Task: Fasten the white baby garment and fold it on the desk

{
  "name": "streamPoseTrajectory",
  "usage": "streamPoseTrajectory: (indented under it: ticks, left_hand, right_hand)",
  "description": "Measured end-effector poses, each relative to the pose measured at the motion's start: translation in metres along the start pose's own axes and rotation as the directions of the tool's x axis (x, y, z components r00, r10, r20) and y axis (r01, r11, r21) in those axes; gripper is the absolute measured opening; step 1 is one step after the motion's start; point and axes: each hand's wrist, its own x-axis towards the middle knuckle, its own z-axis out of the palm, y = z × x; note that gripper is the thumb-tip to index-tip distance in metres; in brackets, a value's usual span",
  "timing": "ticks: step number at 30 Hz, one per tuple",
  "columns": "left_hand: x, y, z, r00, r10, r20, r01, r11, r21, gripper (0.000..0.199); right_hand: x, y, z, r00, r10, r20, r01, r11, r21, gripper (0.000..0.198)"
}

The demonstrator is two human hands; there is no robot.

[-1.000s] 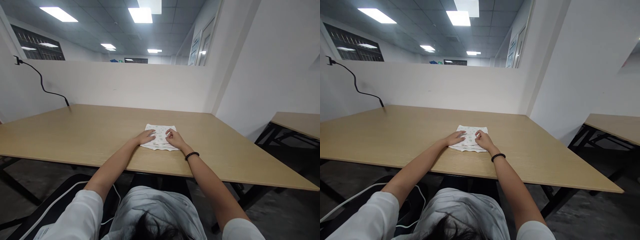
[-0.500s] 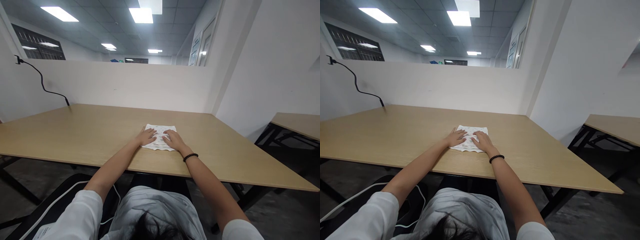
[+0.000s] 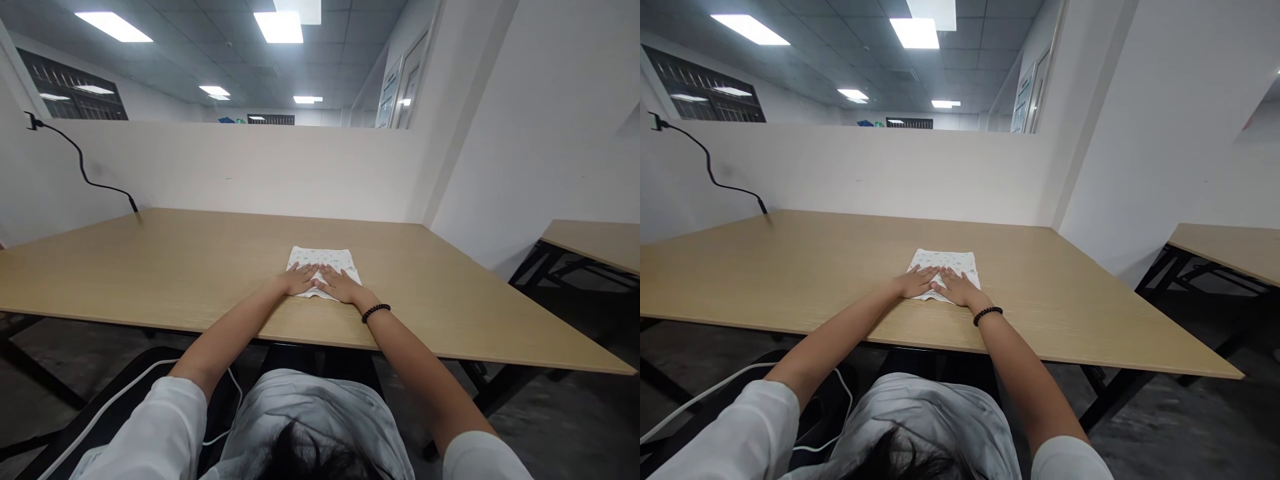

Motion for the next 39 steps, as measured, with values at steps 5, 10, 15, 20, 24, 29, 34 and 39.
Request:
streamPoseTrajectory:
  ticks: [5, 10, 15, 20, 24, 29, 34, 39]
  left_hand:
    - [-0.017, 0.014, -0.014, 0.990, -0.097, -0.103, 0.103, 0.993, 0.062, 0.075]
    - [-0.061, 0.021, -0.010, 0.985, -0.042, -0.170, 0.033, 0.998, -0.056, 0.091]
    - [-0.109, 0.022, 0.010, 0.994, -0.011, -0.106, -0.005, 0.989, -0.150, 0.092]
    - [-0.156, 0.041, 0.021, 0.966, 0.086, -0.242, -0.118, 0.986, -0.121, 0.089]
    - [-0.181, 0.047, 0.027, 0.913, 0.143, -0.382, -0.222, 0.960, -0.170, 0.056]
    - [-0.183, 0.033, 0.016, 0.912, 0.201, -0.359, -0.333, 0.874, -0.355, 0.050]
    - [-0.181, 0.026, 0.010, 0.914, 0.200, -0.352, -0.360, 0.800, -0.480, 0.024]
    - [-0.184, 0.030, 0.015, 0.907, 0.124, -0.403, -0.362, 0.717, -0.596, 0.022]
  right_hand:
    - [-0.013, -0.003, -0.018, 0.981, 0.006, -0.196, -0.017, 0.998, -0.053, 0.086]
    - [-0.058, -0.003, -0.018, 0.996, 0.065, -0.060, -0.062, 0.997, 0.045, 0.084]
    - [-0.098, -0.010, -0.012, 0.998, 0.036, 0.056, -0.039, 0.997, 0.059, 0.094]
    - [-0.134, -0.031, -0.002, 0.995, -0.070, -0.069, 0.067, 0.997, -0.041, 0.092]
    - [-0.164, -0.033, 0.018, 0.968, -0.186, -0.168, 0.177, 0.982, -0.071, 0.072]
    - [-0.187, -0.009, 0.035, 0.912, -0.216, -0.349, 0.253, 0.965, 0.064, 0.068]
    - [-0.197, 0.002, 0.035, 0.840, -0.165, -0.517, 0.302, 0.934, 0.193, 0.035]
    - [-0.194, -0.007, 0.029, 0.838, -0.084, -0.539, 0.303, 0.893, 0.332, 0.019]
